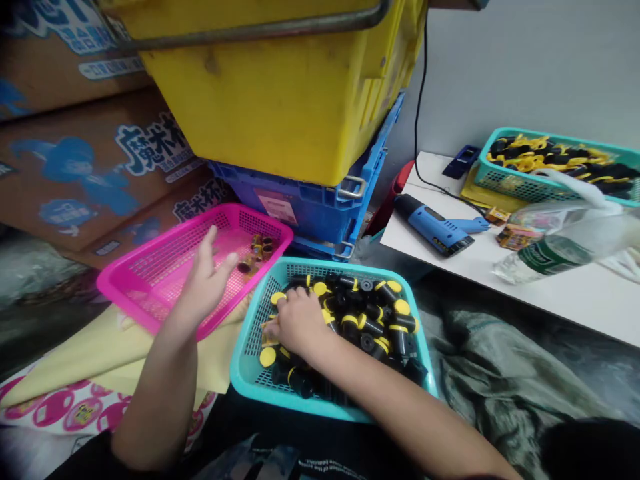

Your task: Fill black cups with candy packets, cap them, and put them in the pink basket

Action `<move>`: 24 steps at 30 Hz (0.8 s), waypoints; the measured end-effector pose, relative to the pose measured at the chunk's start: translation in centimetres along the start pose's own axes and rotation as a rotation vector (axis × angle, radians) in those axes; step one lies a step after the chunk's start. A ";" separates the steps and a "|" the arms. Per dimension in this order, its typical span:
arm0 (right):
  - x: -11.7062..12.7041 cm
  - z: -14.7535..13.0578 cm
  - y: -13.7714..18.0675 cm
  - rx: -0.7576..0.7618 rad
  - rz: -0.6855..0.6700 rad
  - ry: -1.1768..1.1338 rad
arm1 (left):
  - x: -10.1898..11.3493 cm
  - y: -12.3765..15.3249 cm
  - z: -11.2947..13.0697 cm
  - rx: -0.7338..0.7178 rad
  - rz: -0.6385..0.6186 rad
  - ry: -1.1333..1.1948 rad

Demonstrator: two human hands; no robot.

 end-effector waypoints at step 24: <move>4.0 4.6 1.1 -0.018 0.286 -1.156 | -4.9 5.2 1.5 0.270 -0.386 0.589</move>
Point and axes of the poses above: each hand's wrist, its own y-axis away from the middle knuckle, its own x-axis out of the back of the hand, z = x × y, the point moved 4 cm from there along -y, towards the middle knuckle, and after that the axes turned 12 degrees about -y, right-handed, at the moved point
